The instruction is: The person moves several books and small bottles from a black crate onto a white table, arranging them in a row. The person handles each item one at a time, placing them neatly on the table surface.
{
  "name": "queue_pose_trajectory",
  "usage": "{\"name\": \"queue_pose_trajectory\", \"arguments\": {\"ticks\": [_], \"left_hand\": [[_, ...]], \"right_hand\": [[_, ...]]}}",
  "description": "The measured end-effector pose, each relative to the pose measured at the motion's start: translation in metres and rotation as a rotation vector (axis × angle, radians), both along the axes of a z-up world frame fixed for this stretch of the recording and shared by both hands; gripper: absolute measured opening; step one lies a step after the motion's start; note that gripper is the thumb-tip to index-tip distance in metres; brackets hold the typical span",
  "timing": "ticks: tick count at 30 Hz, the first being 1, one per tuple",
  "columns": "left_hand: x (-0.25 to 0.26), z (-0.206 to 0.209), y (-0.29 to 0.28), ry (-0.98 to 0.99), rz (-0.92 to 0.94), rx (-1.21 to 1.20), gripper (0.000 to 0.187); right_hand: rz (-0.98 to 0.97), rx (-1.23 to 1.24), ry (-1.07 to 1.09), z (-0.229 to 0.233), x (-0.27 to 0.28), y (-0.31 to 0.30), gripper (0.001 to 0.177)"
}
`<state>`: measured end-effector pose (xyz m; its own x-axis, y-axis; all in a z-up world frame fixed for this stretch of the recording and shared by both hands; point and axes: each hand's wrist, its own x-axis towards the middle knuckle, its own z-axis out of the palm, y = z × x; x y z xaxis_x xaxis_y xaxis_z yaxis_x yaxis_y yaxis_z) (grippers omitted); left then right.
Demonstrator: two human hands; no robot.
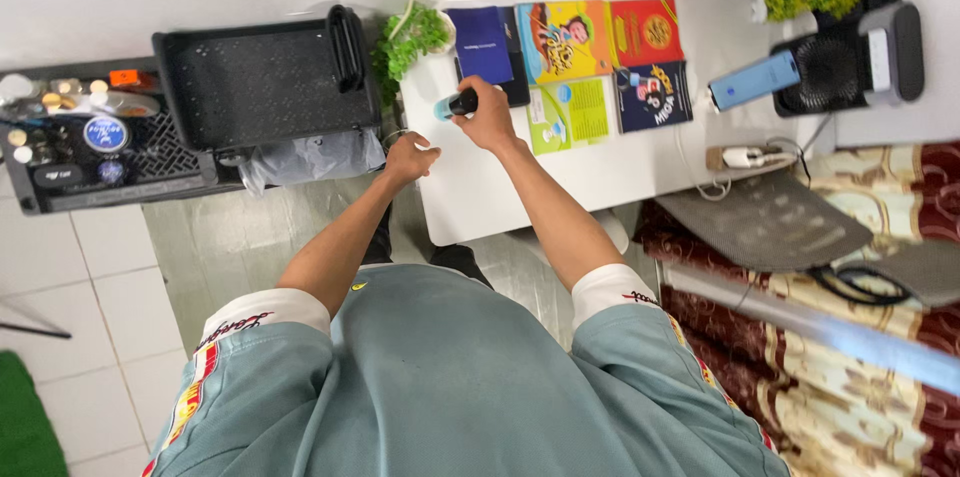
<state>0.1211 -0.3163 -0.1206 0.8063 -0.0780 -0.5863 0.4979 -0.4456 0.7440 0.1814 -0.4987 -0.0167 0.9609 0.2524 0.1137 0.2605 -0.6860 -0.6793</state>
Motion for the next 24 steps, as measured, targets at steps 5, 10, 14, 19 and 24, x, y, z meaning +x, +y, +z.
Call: {"name": "queue_pose_trajectory", "arguments": {"ticks": [5,10,14,19,24], "left_hand": [[-0.025,-0.002,0.002,0.033,0.225,-0.064,0.035],[-0.053,0.008,0.007,-0.002,0.4,-0.057,0.032],[-0.068,0.022,-0.004,0.074,0.528,-0.014,0.029],[-0.075,0.04,-0.01,0.067,0.521,0.033,0.03],[-0.076,0.046,-0.013,0.066,0.603,0.015,0.033]], "right_hand": [[0.036,0.001,0.048,-0.026,0.051,-0.012,0.051],[0.104,-0.04,0.089,-0.03,0.078,-0.01,0.053],[0.1,-0.004,0.042,-0.029,0.088,-0.016,0.053],[0.077,-0.01,0.03,-0.03,0.089,-0.018,0.057],[0.067,-0.057,0.05,-0.029,0.092,-0.015,0.057]]}}
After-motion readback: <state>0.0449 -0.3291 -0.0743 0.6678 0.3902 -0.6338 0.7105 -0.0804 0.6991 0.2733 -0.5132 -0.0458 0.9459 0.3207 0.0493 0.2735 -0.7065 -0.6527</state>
